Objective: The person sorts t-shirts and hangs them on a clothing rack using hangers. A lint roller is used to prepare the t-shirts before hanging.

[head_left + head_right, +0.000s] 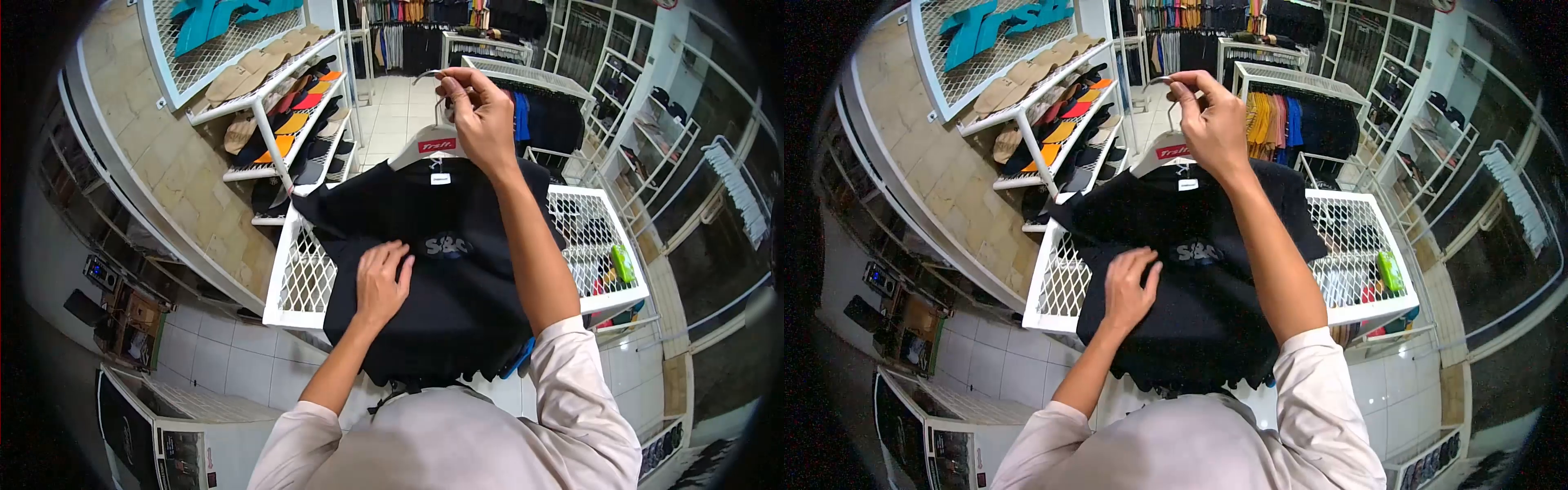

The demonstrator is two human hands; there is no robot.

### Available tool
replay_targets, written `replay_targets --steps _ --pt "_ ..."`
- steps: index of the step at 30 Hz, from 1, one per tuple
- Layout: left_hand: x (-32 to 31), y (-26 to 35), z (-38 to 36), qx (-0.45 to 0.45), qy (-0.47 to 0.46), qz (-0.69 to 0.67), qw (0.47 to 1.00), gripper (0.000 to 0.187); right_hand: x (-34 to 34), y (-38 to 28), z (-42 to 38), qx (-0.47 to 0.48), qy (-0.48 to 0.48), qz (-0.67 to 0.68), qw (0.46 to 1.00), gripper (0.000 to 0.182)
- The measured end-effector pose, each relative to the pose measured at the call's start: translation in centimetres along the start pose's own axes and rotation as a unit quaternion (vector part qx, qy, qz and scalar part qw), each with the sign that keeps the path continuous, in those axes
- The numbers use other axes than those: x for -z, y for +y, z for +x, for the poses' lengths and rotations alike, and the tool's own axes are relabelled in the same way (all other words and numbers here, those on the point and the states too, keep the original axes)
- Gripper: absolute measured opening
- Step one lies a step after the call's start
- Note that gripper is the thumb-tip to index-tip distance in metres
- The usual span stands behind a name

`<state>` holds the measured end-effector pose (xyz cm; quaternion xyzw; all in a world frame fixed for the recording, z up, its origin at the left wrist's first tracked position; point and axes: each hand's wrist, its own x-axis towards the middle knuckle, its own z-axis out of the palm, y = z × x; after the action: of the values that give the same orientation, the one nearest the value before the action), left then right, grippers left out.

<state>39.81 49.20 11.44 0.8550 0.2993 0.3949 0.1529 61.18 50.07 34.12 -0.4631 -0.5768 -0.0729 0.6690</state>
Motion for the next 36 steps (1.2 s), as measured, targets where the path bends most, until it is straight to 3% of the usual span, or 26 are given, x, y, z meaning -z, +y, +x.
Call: replay_targets --steps 1,2,5,9,10,12,14,16,18,24,30,36 --pt "1.8 1.9 1.0 -0.088 0.119 0.057 0.987 0.032 0.2 -1.6 -0.7 0.013 -0.008 0.008 1.000 0.015" --pt "3.6 3.5 1.9 -0.113 0.190 0.073 0.972 0.035 0.5 -3.2 -1.5 0.023 -0.017 0.015 0.999 0.015" --pt "8.5 6.9 3.5 -0.129 0.286 0.140 0.939 0.061 0.9 -7.3 -3.8 0.033 -0.024 0.043 0.998 0.014" --pt "12.1 8.2 3.1 -0.089 0.147 0.076 0.982 0.041 1.0 -12.3 -5.9 0.052 -0.049 0.060 0.996 0.015" --pt "12.8 8.4 2.2 -0.085 0.151 0.079 0.982 0.041 1.1 -13.3 -6.4 0.053 -0.054 0.065 0.995 0.015" --pt "15.0 9.1 0.8 -0.056 0.146 0.116 0.981 0.037 1.0 -15.2 -7.4 0.161 0.014 -0.071 0.984 0.016" --pt "17.5 10.0 -1.1 -0.043 0.175 0.153 0.972 0.034 0.5 -16.1 -9.5 0.189 0.046 -0.049 0.980 0.017" --pt "20.3 11.0 -3.4 -0.029 0.219 0.207 0.953 0.031 0.4 -18.4 -13.3 0.074 -0.026 -0.046 0.996 0.013" --pt "22.5 12.2 -6.1 0.010 0.232 0.236 0.944 0.032 -0.8 -17.5 -16.7 0.092 -0.111 -0.018 0.989 0.010" --pt "25.9 16.9 -13.1 0.080 0.271 0.353 0.892 0.034 -4.9 -20.1 -23.0 0.154 -0.167 -0.012 0.974 0.027" --pt "24.4 20.8 -20.5 0.214 0.279 0.420 0.836 0.034 -4.7 -22.9 -28.5 0.143 -0.267 -0.010 0.953 0.027" --pt "23.6 24.5 -28.8 0.345 0.300 0.456 0.763 0.027 -6.5 -27.2 -36.7 0.156 -0.392 0.086 0.903 0.035"
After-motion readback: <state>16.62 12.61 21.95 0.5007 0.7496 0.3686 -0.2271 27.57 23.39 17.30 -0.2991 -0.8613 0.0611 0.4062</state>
